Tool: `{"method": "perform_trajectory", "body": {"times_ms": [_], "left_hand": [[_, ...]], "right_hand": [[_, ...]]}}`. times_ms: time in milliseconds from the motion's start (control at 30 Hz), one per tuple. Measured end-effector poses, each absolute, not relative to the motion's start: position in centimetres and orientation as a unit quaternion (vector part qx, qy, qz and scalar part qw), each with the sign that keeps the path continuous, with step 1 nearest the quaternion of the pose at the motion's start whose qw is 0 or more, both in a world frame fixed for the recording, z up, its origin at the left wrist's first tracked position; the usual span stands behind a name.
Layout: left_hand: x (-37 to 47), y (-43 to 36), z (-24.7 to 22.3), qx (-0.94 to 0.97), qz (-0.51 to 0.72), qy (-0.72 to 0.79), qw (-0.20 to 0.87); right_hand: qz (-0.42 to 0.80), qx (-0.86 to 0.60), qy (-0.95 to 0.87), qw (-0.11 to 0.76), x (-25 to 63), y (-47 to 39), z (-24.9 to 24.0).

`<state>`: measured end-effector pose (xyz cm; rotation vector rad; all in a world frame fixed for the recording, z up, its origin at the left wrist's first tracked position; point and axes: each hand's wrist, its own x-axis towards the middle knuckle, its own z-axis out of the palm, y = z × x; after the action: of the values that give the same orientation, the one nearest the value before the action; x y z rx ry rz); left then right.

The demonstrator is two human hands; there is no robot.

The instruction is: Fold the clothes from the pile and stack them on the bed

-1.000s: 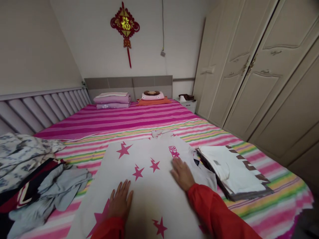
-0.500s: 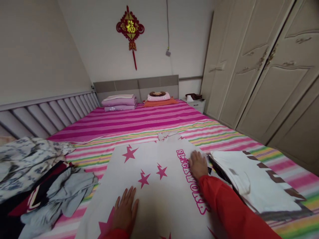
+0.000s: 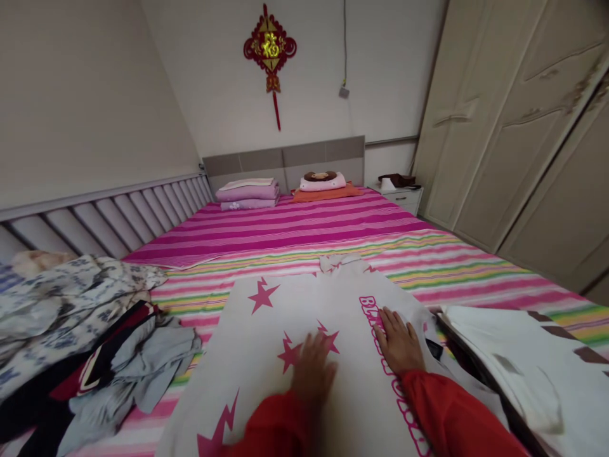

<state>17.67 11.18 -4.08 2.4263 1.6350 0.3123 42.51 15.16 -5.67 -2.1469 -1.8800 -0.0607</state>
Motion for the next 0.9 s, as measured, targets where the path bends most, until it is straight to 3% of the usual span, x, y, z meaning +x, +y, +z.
{"method": "perform_trajectory", "body": {"times_ms": [133, 233, 467, 633, 767, 900], "left_hand": [[22.6, 14.6, -4.1, 0.869, 0.145, 0.45, 0.145], [21.3, 17.8, -4.5, 0.876, 0.136, 0.448, 0.117], [7.1, 23.9, -3.2, 0.748, 0.076, 0.659, 0.006], [0.1, 25.3, -0.6, 0.557, 0.071, 0.827, 0.023], [5.0, 26.8, -0.2, 0.565, 0.105, 0.819, -0.005], [15.7, 27.5, -2.5, 0.806, 0.113, 0.577, 0.06]], "right_hand": [[-0.026, -0.741, -0.655, 0.141, 42.7, 15.3, -6.2], [-0.031, -0.738, -0.659, 0.144, 43.1, 15.4, -6.6], [-0.041, -0.733, -0.664, 0.144, 43.4, 15.5, -7.0], [-0.053, -0.73, -0.663, 0.155, 43.5, 15.6, -7.2], [-0.063, -0.724, -0.667, 0.162, 43.6, 15.6, -7.6], [-0.064, -0.726, -0.667, 0.156, 43.8, 15.6, -7.8]]}}
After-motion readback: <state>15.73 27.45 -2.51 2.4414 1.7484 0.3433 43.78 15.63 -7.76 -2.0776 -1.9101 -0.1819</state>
